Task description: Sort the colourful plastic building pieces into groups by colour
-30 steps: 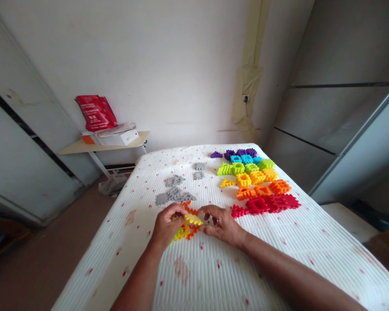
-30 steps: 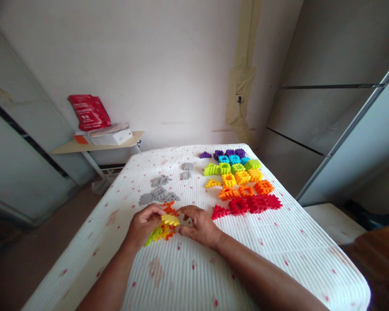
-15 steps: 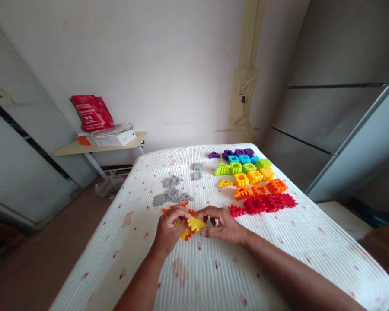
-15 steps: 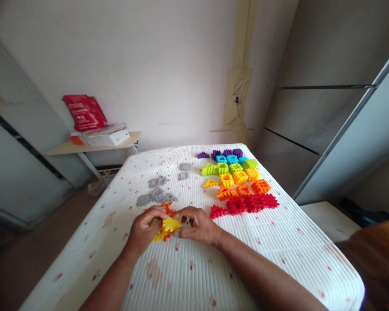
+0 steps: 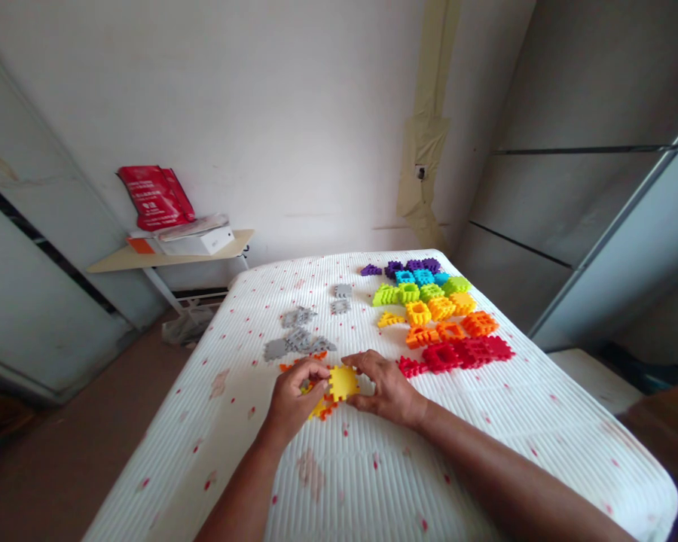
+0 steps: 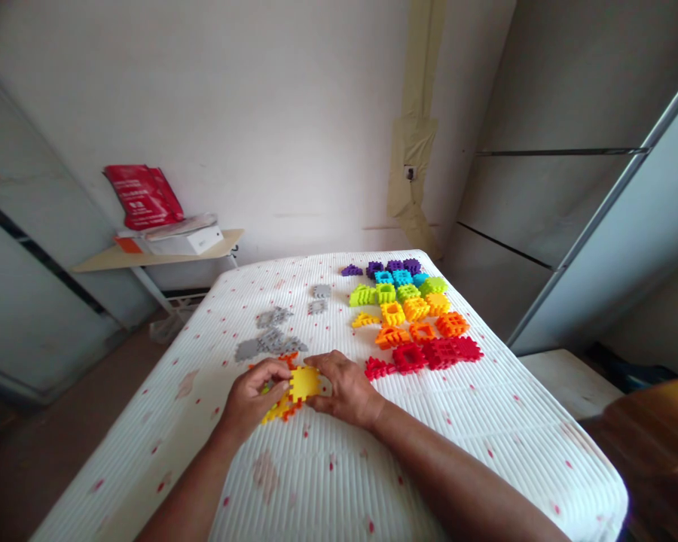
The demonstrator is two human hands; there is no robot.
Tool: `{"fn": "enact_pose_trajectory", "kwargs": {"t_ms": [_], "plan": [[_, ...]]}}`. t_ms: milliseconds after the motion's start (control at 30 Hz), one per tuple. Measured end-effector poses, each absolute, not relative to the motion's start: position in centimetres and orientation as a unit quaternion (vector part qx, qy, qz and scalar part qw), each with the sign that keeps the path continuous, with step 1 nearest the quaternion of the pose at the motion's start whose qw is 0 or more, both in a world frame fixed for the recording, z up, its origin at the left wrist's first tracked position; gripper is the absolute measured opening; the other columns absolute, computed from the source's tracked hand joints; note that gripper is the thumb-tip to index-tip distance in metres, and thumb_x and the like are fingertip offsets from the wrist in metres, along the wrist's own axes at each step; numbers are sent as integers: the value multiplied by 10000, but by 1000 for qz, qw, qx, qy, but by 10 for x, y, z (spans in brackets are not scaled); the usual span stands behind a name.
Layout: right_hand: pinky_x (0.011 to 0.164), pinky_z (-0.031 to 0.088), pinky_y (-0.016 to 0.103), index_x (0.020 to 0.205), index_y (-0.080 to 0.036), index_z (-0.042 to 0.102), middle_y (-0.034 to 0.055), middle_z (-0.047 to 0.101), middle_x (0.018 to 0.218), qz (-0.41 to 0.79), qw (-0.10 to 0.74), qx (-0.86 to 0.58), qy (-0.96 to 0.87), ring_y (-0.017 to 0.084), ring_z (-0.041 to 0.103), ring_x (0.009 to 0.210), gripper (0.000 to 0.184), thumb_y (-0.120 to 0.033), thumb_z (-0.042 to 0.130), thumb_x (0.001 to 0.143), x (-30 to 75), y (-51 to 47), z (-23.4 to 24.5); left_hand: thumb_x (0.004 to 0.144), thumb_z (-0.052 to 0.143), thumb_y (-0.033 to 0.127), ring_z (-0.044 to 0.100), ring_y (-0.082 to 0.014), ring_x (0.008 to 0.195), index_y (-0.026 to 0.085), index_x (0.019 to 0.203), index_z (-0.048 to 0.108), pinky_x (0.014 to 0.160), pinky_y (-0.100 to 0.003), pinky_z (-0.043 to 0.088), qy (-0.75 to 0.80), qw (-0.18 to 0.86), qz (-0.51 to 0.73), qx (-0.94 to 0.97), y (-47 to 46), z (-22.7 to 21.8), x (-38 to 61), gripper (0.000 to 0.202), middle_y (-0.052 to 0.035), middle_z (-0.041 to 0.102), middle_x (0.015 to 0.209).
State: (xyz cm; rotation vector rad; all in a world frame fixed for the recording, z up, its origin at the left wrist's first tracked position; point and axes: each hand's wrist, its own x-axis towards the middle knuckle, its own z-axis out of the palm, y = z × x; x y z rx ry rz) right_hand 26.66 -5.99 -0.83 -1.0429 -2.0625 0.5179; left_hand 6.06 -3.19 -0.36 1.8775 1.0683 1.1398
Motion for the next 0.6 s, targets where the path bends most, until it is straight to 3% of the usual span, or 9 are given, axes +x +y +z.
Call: {"fn": "enact_pose_trajectory", "kwargs": {"t_ms": [100,333,600], "plan": [[869,437,382,1214,-189,492,105,588,1141,159,349,-405,-830,224,520,1042,508,-296,650,743,268,-60,-8,670,579,195,605,-156,720,175,662,615,716,-275,482,408,324,435,735,-31,-2,60,42,-31,646,738],[855,447,350,1216,-161,491,93,598,1160,106,316,-402,-853,219,539,975,488,-298,623,767,266,-60,-6,672,569,232,617,-161,707,187,644,618,715,-283,497,415,311,414,748,-30,-1,60,72,-19,655,710],[900,449,372,1215,-183,515,123,556,1245,41,399,-402,-823,218,542,1070,434,-301,605,807,312,-55,33,701,589,330,625,-179,752,194,662,629,732,-275,498,442,288,433,731,-20,-13,44,147,-29,659,748]]}}
